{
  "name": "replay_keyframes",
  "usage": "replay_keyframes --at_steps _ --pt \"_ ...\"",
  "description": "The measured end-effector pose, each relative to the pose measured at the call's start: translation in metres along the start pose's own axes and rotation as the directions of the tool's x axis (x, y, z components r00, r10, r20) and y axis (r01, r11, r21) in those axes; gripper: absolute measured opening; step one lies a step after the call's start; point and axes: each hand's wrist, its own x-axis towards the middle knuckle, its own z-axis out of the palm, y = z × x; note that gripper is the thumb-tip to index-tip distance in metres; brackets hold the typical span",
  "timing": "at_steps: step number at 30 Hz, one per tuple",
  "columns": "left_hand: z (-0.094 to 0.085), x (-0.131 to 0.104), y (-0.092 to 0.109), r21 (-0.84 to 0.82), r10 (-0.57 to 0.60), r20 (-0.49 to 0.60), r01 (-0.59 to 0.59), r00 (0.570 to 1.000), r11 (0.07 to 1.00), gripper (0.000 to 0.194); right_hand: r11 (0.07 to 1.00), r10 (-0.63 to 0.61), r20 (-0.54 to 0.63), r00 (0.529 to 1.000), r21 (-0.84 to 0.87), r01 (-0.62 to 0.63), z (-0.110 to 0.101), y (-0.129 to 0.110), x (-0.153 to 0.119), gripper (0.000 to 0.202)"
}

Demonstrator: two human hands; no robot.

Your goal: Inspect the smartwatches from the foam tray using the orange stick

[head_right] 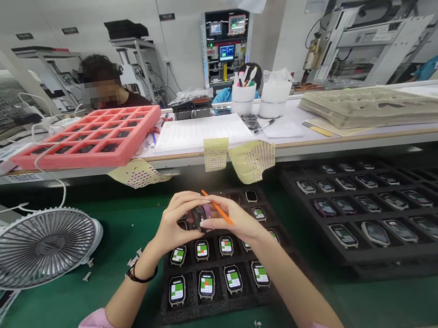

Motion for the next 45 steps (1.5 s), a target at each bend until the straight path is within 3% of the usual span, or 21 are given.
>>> replay_keyframes --at_steps 6,10,12,15,18,21,30,35,39,45 --pt "0.002 -0.001 0.002 0.002 0.023 0.009 -0.023 1.0 1.0 0.043 0.998 -0.057 -0.008 0.998 0.019 0.058 0.005 0.003 -0.002 0.035" --pt "0.001 -0.001 0.001 0.014 -0.008 -0.011 0.008 1.0 1.0 0.045 0.983 -0.14 -0.098 0.985 -0.13 0.127 0.007 0.0 -0.002 0.037" --pt "-0.001 -0.002 0.0 0.001 -0.058 -0.036 0.058 0.998 0.998 0.045 0.934 -0.302 -0.227 0.926 -0.264 0.24 0.006 -0.002 -0.004 0.032" --pt "-0.005 -0.002 0.002 -0.081 -0.138 -0.017 0.136 0.99 0.987 0.044 0.81 -0.558 -0.294 0.776 -0.396 0.433 0.005 -0.003 -0.014 0.043" --pt "-0.006 -0.002 0.005 -0.13 -0.203 0.023 0.204 0.979 0.97 0.044 0.715 -0.688 -0.299 0.662 -0.438 0.545 0.005 -0.002 -0.025 0.059" --pt "-0.006 -0.002 0.008 -0.102 -0.261 0.037 0.264 0.965 0.959 0.044 0.646 -0.759 -0.335 0.559 -0.503 0.574 0.006 0.0 -0.03 0.058" --pt "-0.004 -0.003 0.01 -0.091 -0.294 0.022 0.295 0.956 0.951 0.047 0.615 -0.779 -0.316 0.542 -0.558 0.557 0.008 0.003 -0.026 0.058" --pt "-0.003 -0.004 0.011 -0.08 -0.299 -0.002 0.298 0.954 0.951 0.048 0.547 -0.827 -0.266 0.496 -0.586 0.598 0.01 0.003 -0.025 0.052" --pt "-0.002 -0.003 0.012 -0.082 -0.289 0.004 0.289 0.957 0.954 0.048 0.554 -0.828 -0.306 0.471 -0.578 0.599 0.012 0.001 -0.023 0.053" --pt "0.0 -0.001 0.015 -0.107 -0.31 0.027 0.311 0.95 0.944 0.048 0.57 -0.82 -0.287 0.495 -0.482 0.665 0.012 -0.002 -0.026 0.051"
